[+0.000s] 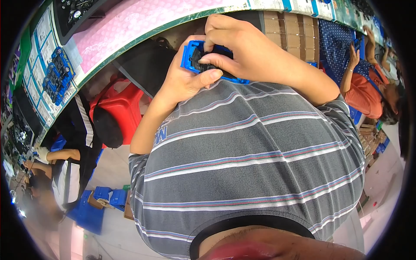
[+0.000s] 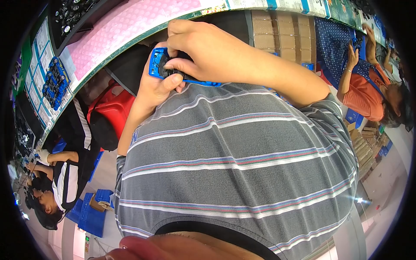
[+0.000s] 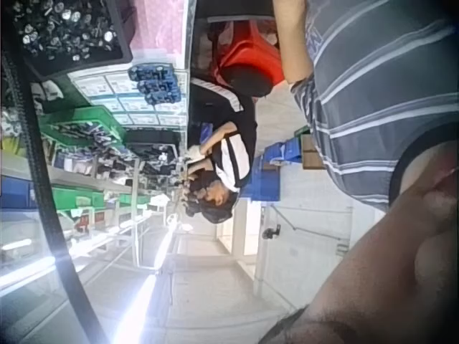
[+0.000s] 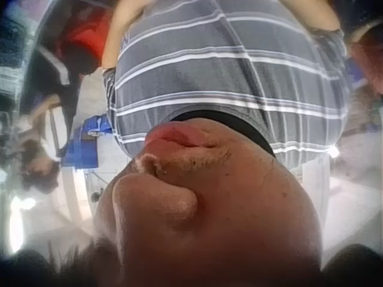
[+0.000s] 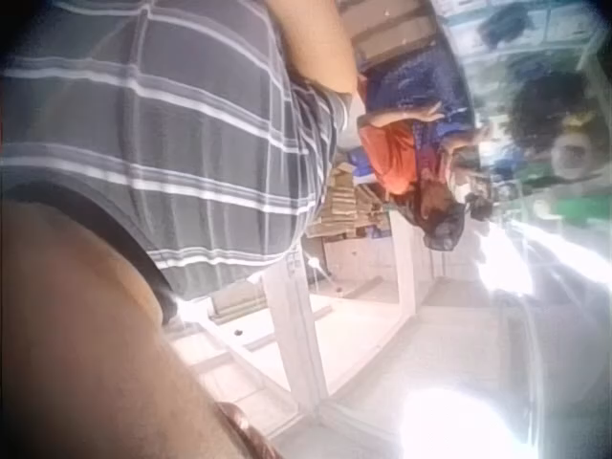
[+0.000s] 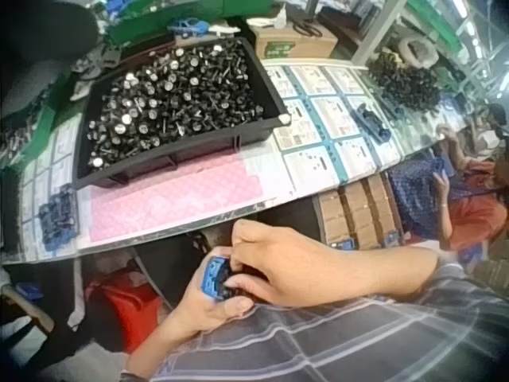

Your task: The person assembles toy cars by taking a chassis, picking wheel axles from a tray, inserting the axles into the underside of the chassis by hand, and placing the assembled cars onto the table.

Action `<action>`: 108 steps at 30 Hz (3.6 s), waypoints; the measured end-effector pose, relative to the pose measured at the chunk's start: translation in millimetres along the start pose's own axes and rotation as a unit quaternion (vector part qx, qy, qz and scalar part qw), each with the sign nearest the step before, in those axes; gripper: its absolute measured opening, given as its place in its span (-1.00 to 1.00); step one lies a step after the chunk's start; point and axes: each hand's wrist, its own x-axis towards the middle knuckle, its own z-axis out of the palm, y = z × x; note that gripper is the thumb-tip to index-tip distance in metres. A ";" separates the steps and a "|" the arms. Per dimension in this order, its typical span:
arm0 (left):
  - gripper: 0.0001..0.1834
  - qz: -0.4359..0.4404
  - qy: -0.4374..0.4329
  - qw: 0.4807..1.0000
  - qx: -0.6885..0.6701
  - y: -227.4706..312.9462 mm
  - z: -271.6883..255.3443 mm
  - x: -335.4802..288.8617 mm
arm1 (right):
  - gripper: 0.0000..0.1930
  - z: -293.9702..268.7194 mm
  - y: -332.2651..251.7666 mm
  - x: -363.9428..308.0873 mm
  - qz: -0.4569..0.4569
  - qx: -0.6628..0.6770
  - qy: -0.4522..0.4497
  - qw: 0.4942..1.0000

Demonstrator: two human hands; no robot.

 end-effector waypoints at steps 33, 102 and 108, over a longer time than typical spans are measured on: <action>-0.23 -0.007 -0.024 0.997 -0.073 -15.3 -10.2 3.0 | -0.85 12.0 -2.1 2.8 0.008 -0.012 0.026 1.000; -0.74 0.145 0.186 0.959 -0.159 13.1 -50.3 25.5 | -0.67 -89.3 76.7 117.8 0.036 -0.180 0.132 0.974; -0.67 0.146 0.156 0.968 -0.132 11.1 -59.3 31.3 | -0.75 -91.4 145.8 173.6 0.147 -0.332 0.061 0.930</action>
